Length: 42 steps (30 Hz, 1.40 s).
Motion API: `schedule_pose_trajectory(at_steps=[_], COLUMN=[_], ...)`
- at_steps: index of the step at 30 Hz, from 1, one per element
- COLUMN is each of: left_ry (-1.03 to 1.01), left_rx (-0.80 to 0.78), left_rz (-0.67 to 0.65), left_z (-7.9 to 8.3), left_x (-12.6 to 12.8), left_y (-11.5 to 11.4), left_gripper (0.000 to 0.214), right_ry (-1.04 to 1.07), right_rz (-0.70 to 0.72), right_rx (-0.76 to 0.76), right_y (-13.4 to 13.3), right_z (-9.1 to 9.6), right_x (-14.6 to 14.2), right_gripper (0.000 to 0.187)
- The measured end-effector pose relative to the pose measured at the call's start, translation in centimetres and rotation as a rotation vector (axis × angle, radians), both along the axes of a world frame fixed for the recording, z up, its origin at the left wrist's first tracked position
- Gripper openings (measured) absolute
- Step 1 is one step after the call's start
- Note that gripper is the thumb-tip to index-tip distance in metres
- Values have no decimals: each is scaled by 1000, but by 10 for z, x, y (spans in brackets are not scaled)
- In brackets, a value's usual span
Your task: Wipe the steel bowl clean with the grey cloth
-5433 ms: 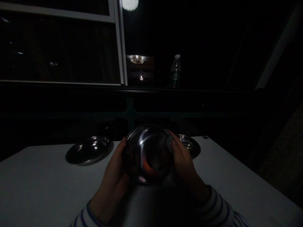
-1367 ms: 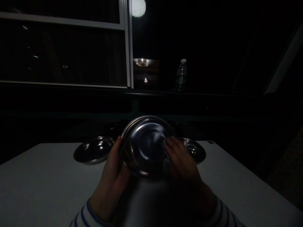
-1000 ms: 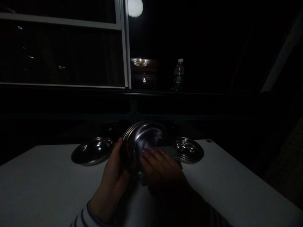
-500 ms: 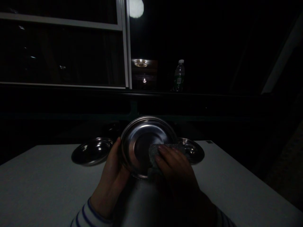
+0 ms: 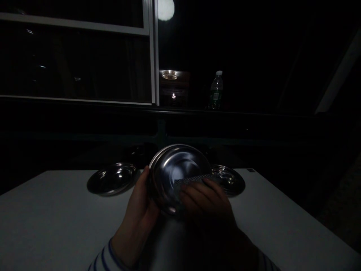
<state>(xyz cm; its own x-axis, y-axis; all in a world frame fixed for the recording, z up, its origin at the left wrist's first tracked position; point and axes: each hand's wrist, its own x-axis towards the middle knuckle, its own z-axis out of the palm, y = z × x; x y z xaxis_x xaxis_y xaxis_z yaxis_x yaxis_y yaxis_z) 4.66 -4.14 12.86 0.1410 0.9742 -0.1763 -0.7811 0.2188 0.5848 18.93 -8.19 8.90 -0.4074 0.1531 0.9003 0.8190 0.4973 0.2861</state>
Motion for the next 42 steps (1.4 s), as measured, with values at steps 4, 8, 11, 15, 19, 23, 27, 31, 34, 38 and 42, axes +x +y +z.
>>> schedule_pose_trajectory(at_steps=[4, 8, 11, 15, 19, 23, 27, 31, 34, 38, 42], left_ry=[-28, -13, -22, -7, -18, -4, 25, 61, 95, 111, 133], left_rx=[-44, -53, -41, -35, -8, -9, 15, -45, -17, -41, -51], left_rz=[74, 89, 94, 85, 112, 95, 149, 109, 123, 107, 4], left_z=[4, 6, 7, 5, 3, 3, 4, 3, 2, 1, -1], left_x=[1, 1, 1, 1, -1, -3, -1, 3, 3, 3, 8], left_y=[-2, -3, -4, -2, 1, 2, 0, -2, -1, -1, -3], left_gripper=[21, 20, 17, 18, 21, 20, 19, 19, 20, 18, 21], right_ry=[24, -30, -9, -56, -2, -41, -24, -46, -11, -8, -13], right_rz=[-12, 46, 40, 81, 49, 86, 65, 82, 33, 48, 72], right_rx=[13, 2, 14, 10, 41, 41, 15, -17, -25, -46, -39], right_y=[1, 1, 2, 4, 5, 4, 5, 6, 7, 8, 8], right_z=[1, -2, -2, -2, -1, -1, -2, -2, 0, -2, 0], right_x=[5, 5, 6, 5, 6, 5, 7, 8, 9, 7, 7], right_gripper=[23, 23, 22, 21, 21, 23, 24, 26, 22, 25, 23])
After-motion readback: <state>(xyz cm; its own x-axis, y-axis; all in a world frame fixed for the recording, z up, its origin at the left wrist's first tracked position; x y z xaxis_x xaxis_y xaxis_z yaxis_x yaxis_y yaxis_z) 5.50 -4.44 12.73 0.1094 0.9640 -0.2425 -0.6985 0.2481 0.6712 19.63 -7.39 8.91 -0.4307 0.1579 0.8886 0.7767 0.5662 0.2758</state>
